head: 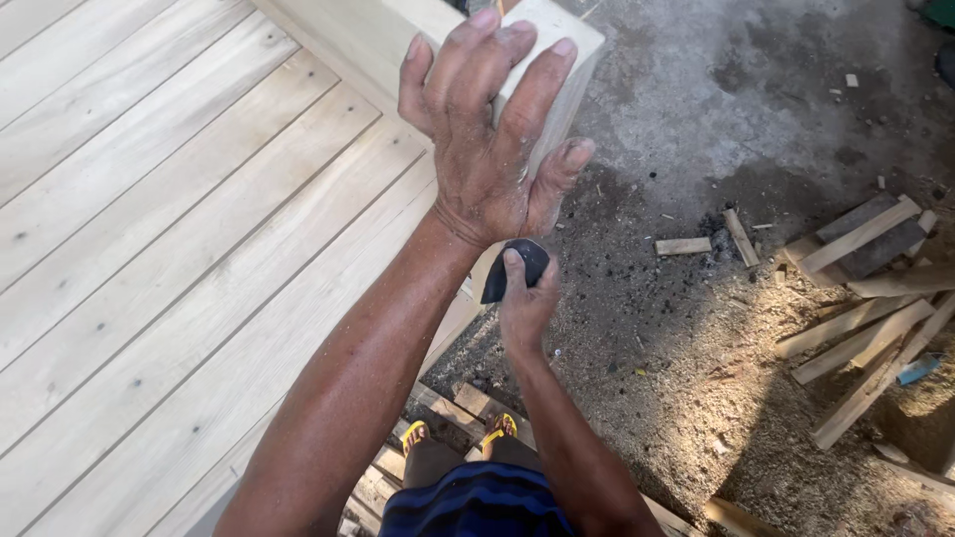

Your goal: The person sands a wooden frame structure outdoors, rubbing a piece of sandpaper by hand along the edges and surfaces of the frame rails and corner posts. They move around the structure to sand different sides, steadying the wood with one hand while sanding with the other.

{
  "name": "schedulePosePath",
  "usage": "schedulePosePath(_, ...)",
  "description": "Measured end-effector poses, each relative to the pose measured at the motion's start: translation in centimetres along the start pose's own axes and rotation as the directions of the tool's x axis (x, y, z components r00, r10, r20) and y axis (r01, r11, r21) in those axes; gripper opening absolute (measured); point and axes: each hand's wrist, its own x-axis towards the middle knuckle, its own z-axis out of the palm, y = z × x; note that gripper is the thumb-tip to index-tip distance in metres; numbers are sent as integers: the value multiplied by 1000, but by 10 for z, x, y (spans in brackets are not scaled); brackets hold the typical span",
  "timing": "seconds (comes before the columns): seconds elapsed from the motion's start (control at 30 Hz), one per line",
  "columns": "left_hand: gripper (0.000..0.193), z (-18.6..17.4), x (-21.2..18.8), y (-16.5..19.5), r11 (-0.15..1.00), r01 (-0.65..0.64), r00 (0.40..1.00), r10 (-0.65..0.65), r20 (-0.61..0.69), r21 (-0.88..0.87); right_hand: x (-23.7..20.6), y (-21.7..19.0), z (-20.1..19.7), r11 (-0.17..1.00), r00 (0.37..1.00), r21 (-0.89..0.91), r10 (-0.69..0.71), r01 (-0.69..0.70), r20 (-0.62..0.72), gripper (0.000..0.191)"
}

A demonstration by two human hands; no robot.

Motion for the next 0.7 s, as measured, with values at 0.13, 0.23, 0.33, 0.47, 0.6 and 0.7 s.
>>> schedulePosePath(0.13,56,0,-1,-2,1000,-16,1000,16,27,18,-22,-16,-18,878,890,-195,-454,438,-47,17)
schedulePosePath(0.23,55,-5,0,0,1000,-22,999,21,40,17,-20,-35,-13,770,768,-130,-636,625,-75,21)
schedulePosePath(0.33,54,-20,2,6,997,80,984,-81,161,15,-18,-52,5,626,682,-320,-726,711,93,13)
schedulePosePath(0.47,55,-61,-4,9,993,116,963,-110,248,-10,-28,-60,23,542,613,-426,-789,724,38,21)
schedulePosePath(0.6,68,-99,-24,-5,983,173,937,-185,297,68,-39,-55,23,648,712,-382,-701,658,38,20)
schedulePosePath(0.7,77,-104,-38,-23,930,344,902,-366,228,133,-43,-54,23,690,742,-351,-670,633,24,20)
